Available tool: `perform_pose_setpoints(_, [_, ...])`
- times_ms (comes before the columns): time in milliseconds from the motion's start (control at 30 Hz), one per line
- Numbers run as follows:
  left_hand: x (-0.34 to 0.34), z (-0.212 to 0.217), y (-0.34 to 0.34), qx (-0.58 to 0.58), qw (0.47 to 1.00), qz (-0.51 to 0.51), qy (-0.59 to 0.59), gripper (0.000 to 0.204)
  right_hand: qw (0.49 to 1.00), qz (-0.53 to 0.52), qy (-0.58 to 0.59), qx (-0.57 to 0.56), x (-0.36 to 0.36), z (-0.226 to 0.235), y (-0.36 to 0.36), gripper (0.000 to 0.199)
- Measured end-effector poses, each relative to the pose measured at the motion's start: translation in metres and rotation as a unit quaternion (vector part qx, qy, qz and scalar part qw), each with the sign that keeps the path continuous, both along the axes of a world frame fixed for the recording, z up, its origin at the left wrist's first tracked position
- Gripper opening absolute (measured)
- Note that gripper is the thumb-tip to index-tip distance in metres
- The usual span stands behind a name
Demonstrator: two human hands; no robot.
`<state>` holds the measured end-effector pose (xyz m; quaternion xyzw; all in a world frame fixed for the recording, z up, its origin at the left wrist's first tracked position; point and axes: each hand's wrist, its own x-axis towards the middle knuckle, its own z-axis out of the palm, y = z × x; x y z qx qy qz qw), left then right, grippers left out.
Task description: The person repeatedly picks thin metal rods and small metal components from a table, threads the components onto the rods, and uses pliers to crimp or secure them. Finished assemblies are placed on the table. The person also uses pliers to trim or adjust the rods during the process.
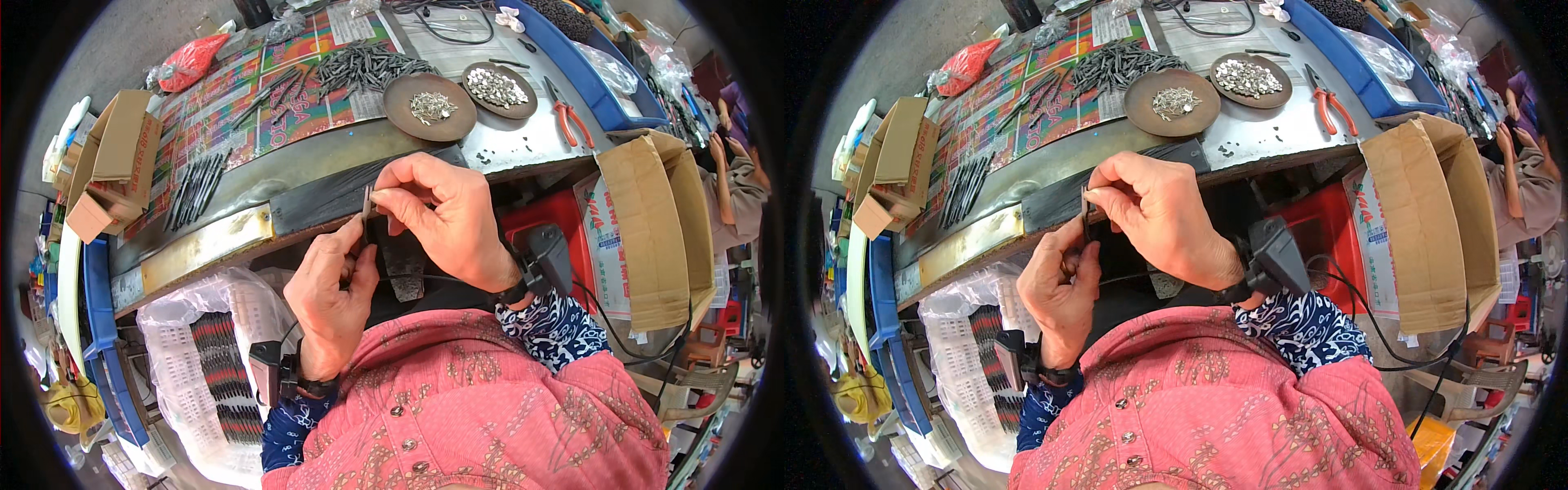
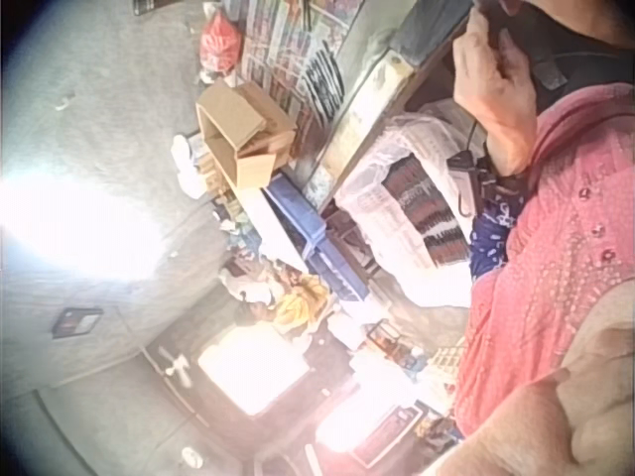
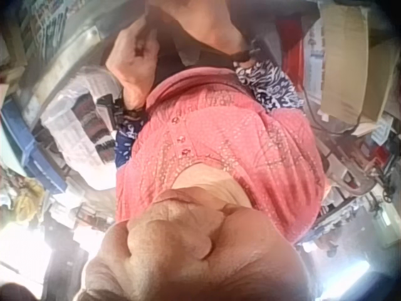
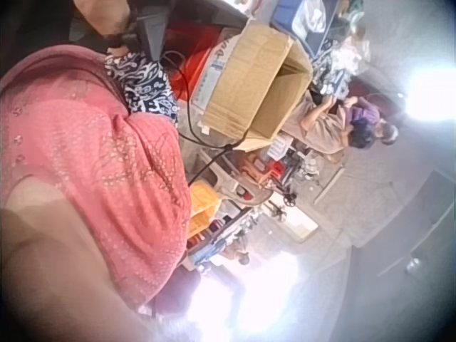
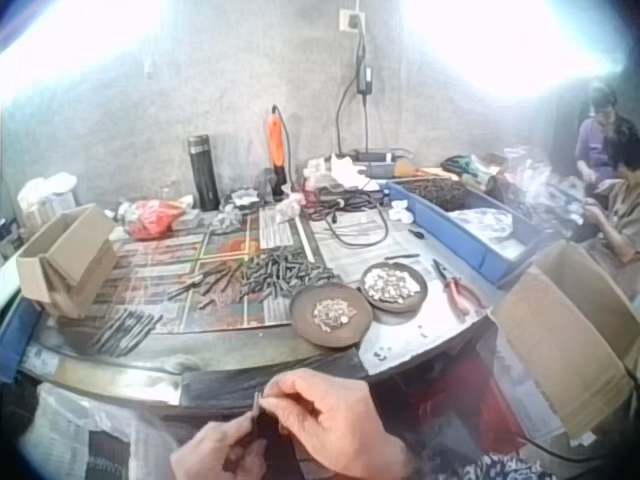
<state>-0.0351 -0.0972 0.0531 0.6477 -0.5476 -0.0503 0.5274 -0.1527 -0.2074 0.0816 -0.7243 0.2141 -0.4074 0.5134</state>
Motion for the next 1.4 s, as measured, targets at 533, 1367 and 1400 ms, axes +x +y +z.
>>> perform_pose_setpoints(533, [0.006,0.011,-0.007,0.039,0.946,-0.083,0.310,0.016,0.981,0.129,0.017,0.141,0.002,-0.001,-0.011,0.009])
perform_pose_setpoints(1367, [0.044,0.000,-0.011,0.000,0.888,-0.061,0.455,0.013,0.811,-0.036,0.275,-0.515,0.081,0.005,-0.153,0.009])
perform_pose_setpoints(1400, [0.046,0.000,-0.011,0.002,0.885,-0.054,0.462,0.013,0.798,-0.035,0.294,-0.524,0.085,0.003,-0.158,0.009])
